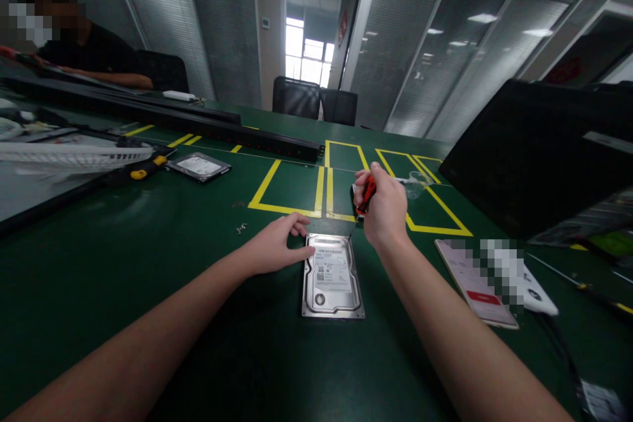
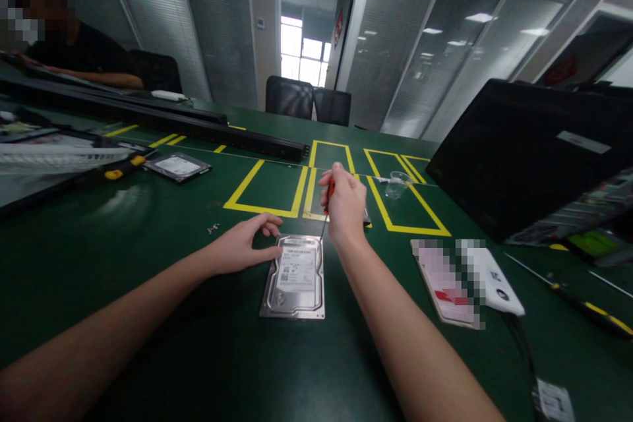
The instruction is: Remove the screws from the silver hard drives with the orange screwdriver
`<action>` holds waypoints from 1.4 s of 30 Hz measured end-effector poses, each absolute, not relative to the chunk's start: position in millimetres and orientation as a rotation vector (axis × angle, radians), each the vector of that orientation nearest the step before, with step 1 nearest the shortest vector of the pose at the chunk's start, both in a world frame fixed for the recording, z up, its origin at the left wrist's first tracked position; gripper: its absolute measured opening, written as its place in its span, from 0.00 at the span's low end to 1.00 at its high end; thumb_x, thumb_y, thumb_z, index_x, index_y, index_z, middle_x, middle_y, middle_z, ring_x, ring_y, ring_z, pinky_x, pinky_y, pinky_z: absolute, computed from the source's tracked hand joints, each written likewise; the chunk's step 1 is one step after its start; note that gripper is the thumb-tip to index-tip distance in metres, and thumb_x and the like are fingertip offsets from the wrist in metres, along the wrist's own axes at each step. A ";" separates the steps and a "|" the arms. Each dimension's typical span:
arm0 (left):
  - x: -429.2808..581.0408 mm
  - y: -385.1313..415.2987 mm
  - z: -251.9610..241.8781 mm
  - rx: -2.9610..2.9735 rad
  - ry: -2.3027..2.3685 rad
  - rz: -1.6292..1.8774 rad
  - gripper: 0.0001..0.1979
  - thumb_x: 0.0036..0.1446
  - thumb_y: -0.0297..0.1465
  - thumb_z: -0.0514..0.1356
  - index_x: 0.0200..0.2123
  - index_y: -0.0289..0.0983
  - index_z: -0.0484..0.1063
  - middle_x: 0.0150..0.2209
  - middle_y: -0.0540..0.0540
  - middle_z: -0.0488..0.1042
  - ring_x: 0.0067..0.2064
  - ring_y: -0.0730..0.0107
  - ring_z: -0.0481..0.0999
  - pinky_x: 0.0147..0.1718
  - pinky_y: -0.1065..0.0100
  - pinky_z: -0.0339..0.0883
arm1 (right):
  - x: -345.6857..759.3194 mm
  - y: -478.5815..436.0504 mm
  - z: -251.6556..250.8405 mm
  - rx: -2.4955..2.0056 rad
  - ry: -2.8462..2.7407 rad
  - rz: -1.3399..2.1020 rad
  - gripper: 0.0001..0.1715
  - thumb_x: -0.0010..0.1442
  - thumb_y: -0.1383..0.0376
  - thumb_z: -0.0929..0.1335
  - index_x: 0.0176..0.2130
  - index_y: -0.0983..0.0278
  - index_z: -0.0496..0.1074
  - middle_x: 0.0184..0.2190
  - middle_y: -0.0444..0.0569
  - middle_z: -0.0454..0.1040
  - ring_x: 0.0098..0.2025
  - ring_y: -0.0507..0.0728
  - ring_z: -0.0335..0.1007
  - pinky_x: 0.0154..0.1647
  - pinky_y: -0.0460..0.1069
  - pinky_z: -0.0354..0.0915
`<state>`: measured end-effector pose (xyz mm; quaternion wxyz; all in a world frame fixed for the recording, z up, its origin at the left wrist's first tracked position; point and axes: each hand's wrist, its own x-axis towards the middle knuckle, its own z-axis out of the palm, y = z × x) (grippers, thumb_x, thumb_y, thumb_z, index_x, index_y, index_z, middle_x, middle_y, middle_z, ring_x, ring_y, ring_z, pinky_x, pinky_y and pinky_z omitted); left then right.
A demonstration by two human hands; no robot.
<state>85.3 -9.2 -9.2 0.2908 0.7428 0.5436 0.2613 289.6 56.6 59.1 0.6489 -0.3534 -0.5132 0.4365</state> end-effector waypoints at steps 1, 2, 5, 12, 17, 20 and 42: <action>85.0 -9.1 -9.5 1.984 1.449 0.697 0.34 0.57 0.49 0.67 0.60 0.38 0.67 0.52 0.41 0.77 0.55 0.52 0.75 0.54 0.55 0.68 | 289.4 56.2 59.1 -0.811 -1.164 0.981 0.25 0.64 0.47 0.70 0.24 0.60 0.68 0.16 0.39 0.65 0.16 0.48 0.59 0.16 0.46 0.50; 84.8 -9.0 -9.9 1.985 1.447 0.700 0.34 0.57 0.49 0.67 0.60 0.38 0.66 0.52 0.41 0.77 0.55 0.53 0.75 0.54 0.55 0.68 | 289.1 55.8 59.2 -0.817 -1.160 0.973 0.24 0.62 0.49 0.72 0.25 0.60 0.66 0.16 0.39 0.65 0.16 0.48 0.60 0.16 0.46 0.50; 84.8 -8.5 -10.9 1.988 1.441 0.715 0.34 0.57 0.49 0.67 0.60 0.37 0.66 0.51 0.41 0.77 0.54 0.52 0.75 0.54 0.55 0.69 | 288.3 55.0 59.6 -0.823 -1.133 0.990 0.22 0.61 0.52 0.74 0.27 0.58 0.62 0.14 0.35 0.61 0.15 0.48 0.57 0.16 0.46 0.49; 85.9 -9.1 -9.5 1.999 1.431 0.721 0.34 0.57 0.48 0.67 0.60 0.36 0.67 0.50 0.41 0.77 0.53 0.54 0.75 0.53 0.55 0.69 | 290.1 56.6 61.5 -0.820 -1.122 1.023 0.28 0.68 0.48 0.63 0.25 0.61 0.72 0.11 0.39 0.59 0.13 0.48 0.51 0.15 0.47 0.46; 84.6 -9.1 -9.6 1.987 1.441 0.703 0.34 0.57 0.49 0.67 0.60 0.37 0.67 0.52 0.41 0.77 0.55 0.53 0.75 0.54 0.55 0.69 | 289.1 55.8 60.3 -0.870 -1.102 0.972 0.18 0.62 0.54 0.72 0.26 0.60 0.68 0.15 0.39 0.66 0.17 0.49 0.61 0.16 0.45 0.51; 84.5 -9.2 -9.1 1.991 1.436 0.712 0.34 0.57 0.49 0.67 0.60 0.37 0.66 0.52 0.41 0.77 0.55 0.53 0.75 0.54 0.55 0.69 | 287.4 54.6 60.5 -0.828 -1.082 0.993 0.20 0.59 0.56 0.75 0.27 0.58 0.63 0.14 0.35 0.62 0.15 0.48 0.59 0.15 0.45 0.51; 84.6 -7.9 -12.2 2.006 1.425 0.726 0.33 0.57 0.49 0.66 0.60 0.38 0.67 0.51 0.41 0.78 0.54 0.52 0.75 0.53 0.55 0.69 | 286.7 53.8 59.8 -0.821 -1.076 0.986 0.29 0.67 0.45 0.64 0.24 0.61 0.70 0.14 0.39 0.60 0.14 0.48 0.53 0.15 0.47 0.48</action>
